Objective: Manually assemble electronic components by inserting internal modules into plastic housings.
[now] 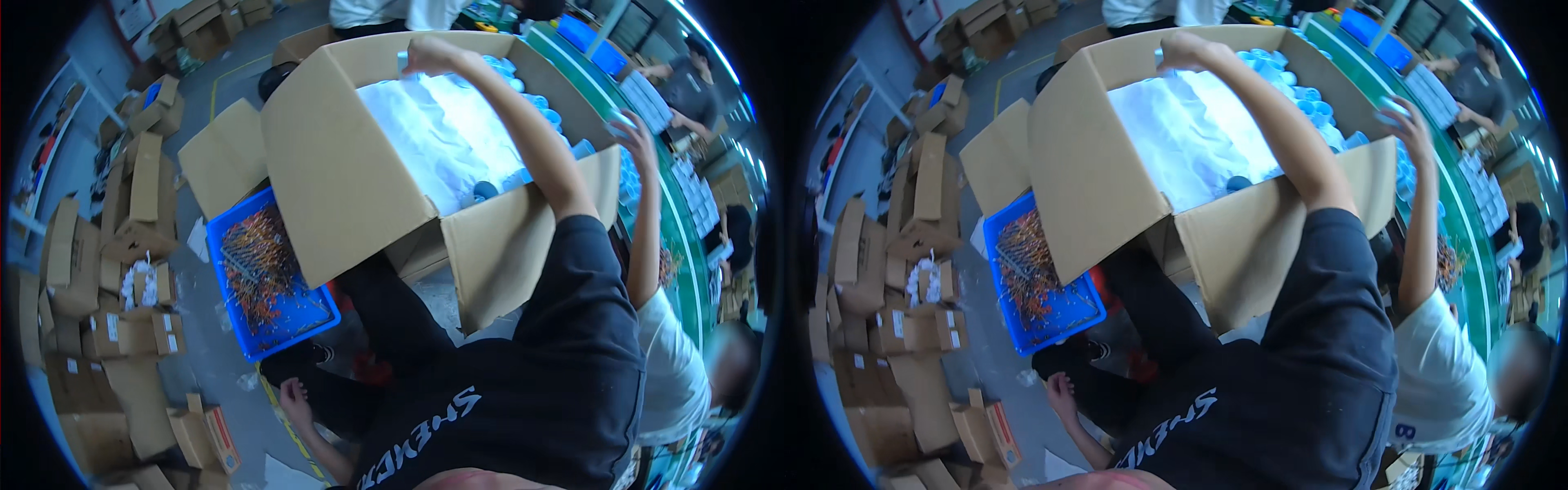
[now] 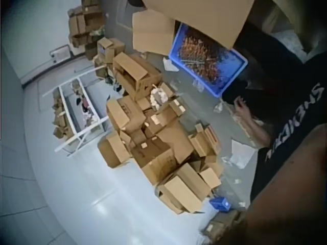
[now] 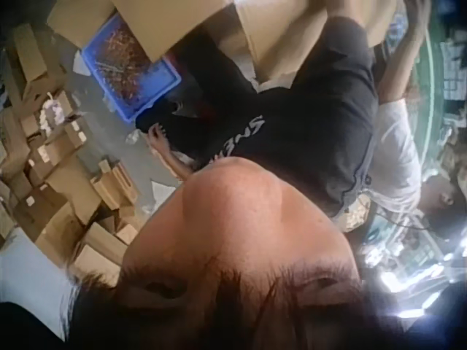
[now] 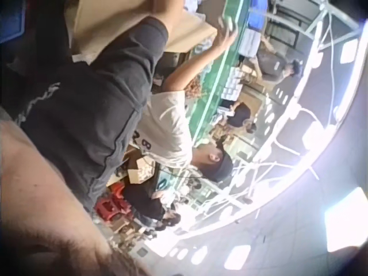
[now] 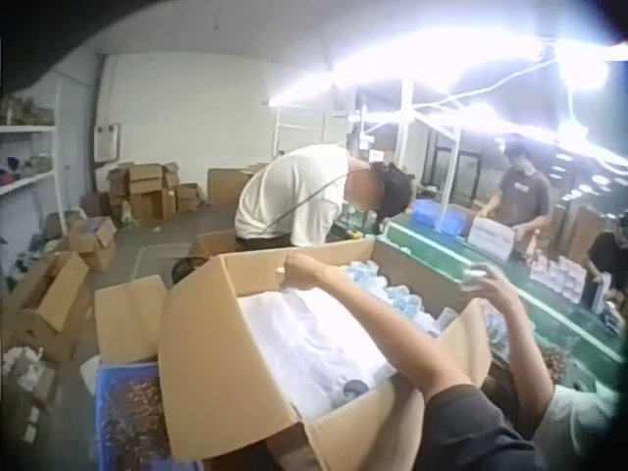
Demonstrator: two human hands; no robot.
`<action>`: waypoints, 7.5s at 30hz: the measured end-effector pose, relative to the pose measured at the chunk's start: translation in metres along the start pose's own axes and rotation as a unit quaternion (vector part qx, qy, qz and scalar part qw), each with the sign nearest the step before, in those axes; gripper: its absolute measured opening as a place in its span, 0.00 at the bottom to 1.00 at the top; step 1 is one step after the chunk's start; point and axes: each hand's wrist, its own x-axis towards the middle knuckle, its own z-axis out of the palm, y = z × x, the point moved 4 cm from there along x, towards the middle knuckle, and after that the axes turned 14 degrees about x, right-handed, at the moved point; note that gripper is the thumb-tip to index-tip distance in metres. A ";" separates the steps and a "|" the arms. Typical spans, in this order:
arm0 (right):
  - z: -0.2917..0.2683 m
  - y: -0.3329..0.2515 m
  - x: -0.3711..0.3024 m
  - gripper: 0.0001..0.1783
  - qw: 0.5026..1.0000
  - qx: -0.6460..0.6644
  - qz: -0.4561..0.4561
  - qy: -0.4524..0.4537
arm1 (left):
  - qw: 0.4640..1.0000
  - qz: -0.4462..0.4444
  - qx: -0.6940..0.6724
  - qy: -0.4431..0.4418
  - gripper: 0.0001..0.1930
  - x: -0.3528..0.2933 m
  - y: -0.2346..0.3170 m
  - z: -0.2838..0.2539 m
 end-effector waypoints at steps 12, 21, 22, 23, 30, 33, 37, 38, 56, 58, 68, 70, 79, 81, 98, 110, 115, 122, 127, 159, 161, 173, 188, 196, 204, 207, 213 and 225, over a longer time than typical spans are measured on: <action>-0.030 -0.262 -0.158 0.11 0.716 0.205 -0.653 0.139 | 0.879 0.269 -0.385 -0.078 0.29 0.000 0.243 -0.007; 0.048 -0.323 -0.201 0.08 0.653 0.186 -0.733 -0.046 | 0.742 0.139 -0.649 -0.088 0.18 0.019 0.259 -0.013; 0.043 -0.322 -0.199 0.08 0.657 0.202 -0.725 -0.043 | 0.781 0.138 -0.606 -0.064 0.15 0.022 0.249 -0.014; 0.037 -0.320 -0.197 0.07 0.664 0.220 -0.714 -0.040 | 0.818 0.135 -0.558 -0.046 0.13 0.025 0.239 -0.015; 0.037 -0.301 -0.164 0.07 0.722 0.253 -0.644 -0.009 | 0.979 0.034 0.200 0.034 0.13 0.078 0.133 -0.052; 0.043 -0.304 -0.166 0.07 0.710 0.264 -0.652 -0.009 | 0.919 0.073 0.386 0.029 0.19 0.111 0.146 -0.014; 0.049 -0.306 -0.167 0.09 0.724 0.235 -0.645 -0.065 | 0.860 0.000 0.503 -0.087 0.21 0.179 0.121 0.042; 0.047 -0.307 -0.168 0.09 0.725 0.230 -0.646 -0.065 | 0.862 -0.003 0.500 -0.083 0.21 0.190 0.110 0.050; 0.059 -0.300 -0.163 0.10 0.753 0.169 -0.627 -0.107 | 0.969 0.081 0.161 -0.170 0.17 0.220 0.058 0.048; 0.062 -0.297 -0.165 0.11 0.760 0.173 -0.616 -0.111 | 0.964 0.092 0.182 -0.168 0.18 0.215 0.061 0.055; 0.061 -0.300 -0.168 0.16 0.775 0.164 -0.600 -0.116 | 0.952 0.092 0.230 -0.178 0.20 0.211 0.068 0.097; 0.059 -0.301 -0.166 0.17 0.780 0.165 -0.592 -0.120 | 0.957 0.054 0.209 -0.196 0.20 0.208 0.066 0.094; 0.061 -0.295 -0.164 0.20 0.797 0.208 -0.556 -0.115 | 0.909 -0.003 -0.340 -0.242 0.22 0.109 0.154 0.031; 0.062 -0.296 -0.161 0.20 0.796 0.224 -0.549 -0.121 | 0.872 0.045 -0.407 -0.268 0.24 0.076 0.190 0.016; 0.040 -0.301 -0.154 0.08 0.778 0.353 -0.515 -0.076 | 0.714 0.056 -0.666 -0.208 0.22 0.023 0.250 0.010; 0.013 -0.306 -0.190 0.10 0.695 0.389 -0.600 0.077 | 0.606 0.090 -0.787 -0.068 0.14 0.015 0.271 0.010; 0.018 -0.307 -0.191 0.10 0.701 0.374 -0.604 0.065 | 0.562 0.151 -0.809 -0.081 0.15 0.016 0.281 0.017; 0.018 -0.305 -0.193 0.11 0.693 0.344 -0.626 0.094 | 0.554 0.129 -0.820 -0.067 0.13 0.006 0.303 0.017; 0.020 -0.307 -0.196 0.11 0.676 0.327 -0.655 0.080 | 0.543 0.092 -0.833 -0.054 0.14 0.004 0.301 0.014; 0.025 -0.304 -0.190 0.11 0.705 0.423 -0.566 0.056 | 0.436 0.168 -0.851 -0.240 0.25 -0.008 0.323 0.001; 0.025 -0.300 -0.189 0.12 0.707 0.433 -0.555 0.068 | 0.447 0.156 -0.848 -0.239 0.25 -0.006 0.332 0.002; 0.032 -0.295 -0.173 0.13 0.763 0.409 -0.497 0.059 | 0.562 0.160 -0.792 -0.176 0.23 0.002 0.337 0.025; 0.042 -0.303 -0.170 0.13 0.766 0.449 -0.455 -0.067 | 0.732 0.097 -0.674 0.000 0.21 0.007 0.317 0.015; 0.044 -0.302 -0.168 0.12 0.726 0.450 -0.521 0.002 | 0.747 0.165 -0.644 -0.011 0.21 0.007 0.315 0.001; 0.045 -0.302 -0.169 0.12 0.735 0.443 -0.513 -0.004 | 0.703 0.192 -0.683 -0.059 0.21 0.004 0.321 0.008; 0.044 -0.303 -0.170 0.11 0.734 0.439 -0.518 -0.005 | 0.713 0.167 -0.680 -0.038 0.22 0.007 0.317 0.012; 0.043 -0.305 -0.177 0.11 0.770 0.391 -0.504 -0.018 | 0.658 0.160 -0.732 -0.078 0.21 0.010 0.314 0.013; 0.041 -0.308 -0.187 0.11 0.765 0.396 -0.506 0.039 | 0.671 0.266 -0.690 -0.046 0.17 0.001 0.325 0.004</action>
